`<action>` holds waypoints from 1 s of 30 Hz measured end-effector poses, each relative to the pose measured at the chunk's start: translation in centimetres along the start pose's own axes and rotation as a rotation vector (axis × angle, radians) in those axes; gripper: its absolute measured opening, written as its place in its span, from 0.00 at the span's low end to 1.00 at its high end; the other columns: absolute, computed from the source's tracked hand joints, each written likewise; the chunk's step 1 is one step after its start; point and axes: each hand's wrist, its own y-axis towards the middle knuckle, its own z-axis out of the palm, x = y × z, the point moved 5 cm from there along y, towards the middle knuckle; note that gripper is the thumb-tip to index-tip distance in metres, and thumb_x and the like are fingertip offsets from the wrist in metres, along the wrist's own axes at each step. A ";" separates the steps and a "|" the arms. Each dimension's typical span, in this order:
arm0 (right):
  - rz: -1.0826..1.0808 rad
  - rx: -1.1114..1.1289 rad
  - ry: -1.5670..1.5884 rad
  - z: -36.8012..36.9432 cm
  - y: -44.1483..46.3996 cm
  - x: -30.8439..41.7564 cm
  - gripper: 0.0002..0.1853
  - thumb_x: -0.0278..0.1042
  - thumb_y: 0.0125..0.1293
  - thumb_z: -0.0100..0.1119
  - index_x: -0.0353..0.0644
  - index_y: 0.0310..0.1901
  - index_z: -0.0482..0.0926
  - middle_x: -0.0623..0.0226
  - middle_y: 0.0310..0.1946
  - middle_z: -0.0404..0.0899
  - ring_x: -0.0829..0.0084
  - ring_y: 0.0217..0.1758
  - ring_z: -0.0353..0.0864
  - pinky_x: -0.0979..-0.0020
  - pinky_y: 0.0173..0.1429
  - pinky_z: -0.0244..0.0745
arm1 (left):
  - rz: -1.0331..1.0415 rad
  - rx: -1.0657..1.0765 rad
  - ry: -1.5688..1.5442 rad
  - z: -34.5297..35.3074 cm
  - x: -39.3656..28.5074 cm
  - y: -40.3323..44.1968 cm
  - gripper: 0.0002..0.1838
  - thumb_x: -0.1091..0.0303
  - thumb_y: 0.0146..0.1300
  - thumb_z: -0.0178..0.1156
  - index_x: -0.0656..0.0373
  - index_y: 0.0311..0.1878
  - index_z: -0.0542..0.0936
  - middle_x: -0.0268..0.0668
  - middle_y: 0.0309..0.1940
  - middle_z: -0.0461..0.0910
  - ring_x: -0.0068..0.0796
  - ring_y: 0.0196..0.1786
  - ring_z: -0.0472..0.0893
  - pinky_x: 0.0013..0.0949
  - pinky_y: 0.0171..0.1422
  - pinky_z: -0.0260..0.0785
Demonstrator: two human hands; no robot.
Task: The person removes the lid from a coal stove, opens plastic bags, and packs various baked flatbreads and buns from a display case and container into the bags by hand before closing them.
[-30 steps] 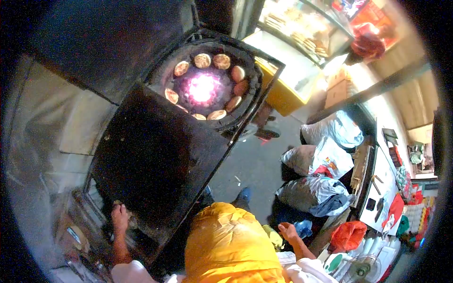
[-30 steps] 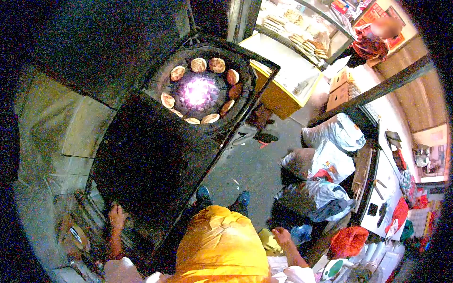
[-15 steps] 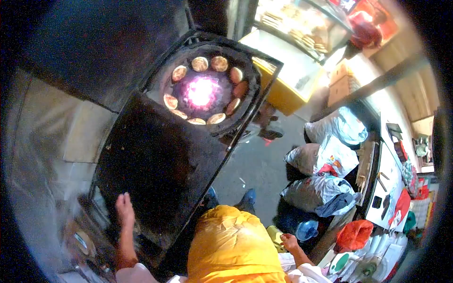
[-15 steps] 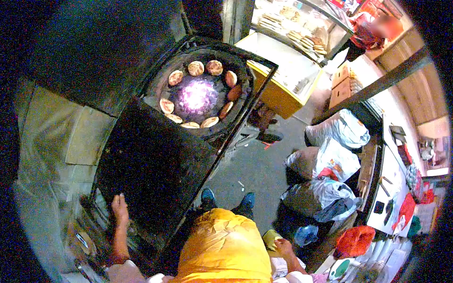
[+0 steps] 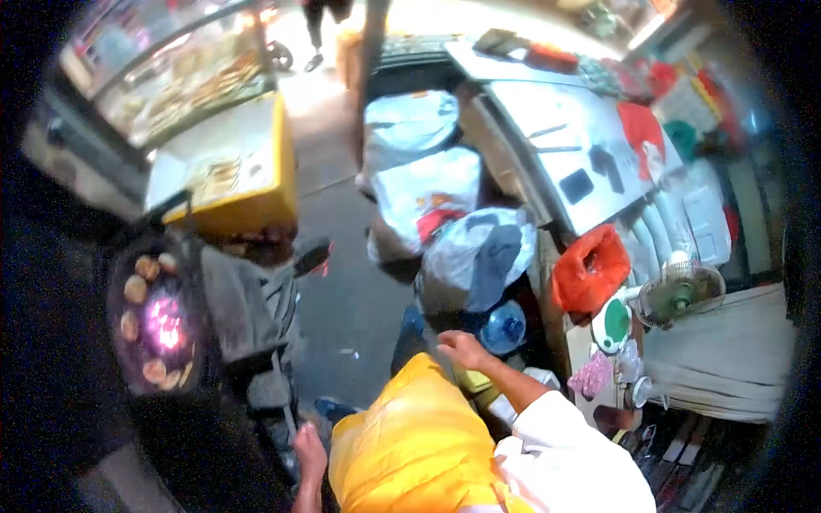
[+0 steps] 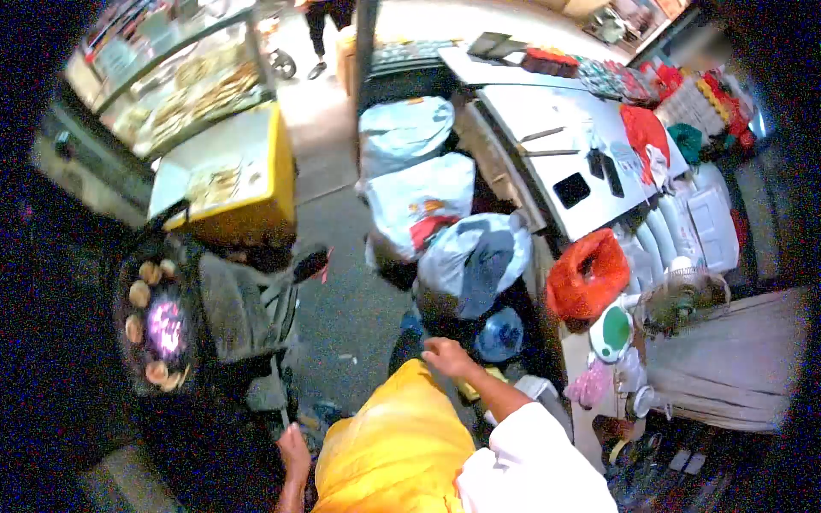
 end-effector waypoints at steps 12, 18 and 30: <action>-0.147 -0.925 -0.201 -31.2 7.3 -6.9 0.25 0.33 0.62 0.65 0.36 0.60 0.75 0.49 0.55 0.75 0.49 0.60 0.74 0.57 0.65 0.70 | -0.371 0.250 0.100 7.9 -7.4 10.0 0.14 0.55 0.75 0.53 0.57 0.40 0.72 0.33 0.25 0.72 0.26 0.27 0.72 0.34 0.32 0.67; -0.066 -0.754 -0.168 -26.7 9.2 -7.6 0.29 0.40 0.64 0.64 0.35 0.64 0.71 0.43 0.62 0.71 0.43 0.65 0.70 0.51 0.69 0.65 | -0.408 0.304 0.078 7.7 -5.8 14.7 0.12 0.56 0.73 0.57 0.56 0.40 0.73 0.32 0.24 0.73 0.25 0.25 0.73 0.34 0.31 0.69; 0.105 -0.808 0.140 -29.4 16.5 -2.2 0.20 0.40 0.65 0.65 0.36 0.53 0.80 0.50 0.48 0.79 0.50 0.49 0.81 0.57 0.55 0.75 | -0.297 0.462 0.193 7.9 -5.9 34.0 0.13 0.60 0.69 0.61 0.62 0.41 0.79 0.39 0.33 0.82 0.30 0.35 0.80 0.37 0.43 0.74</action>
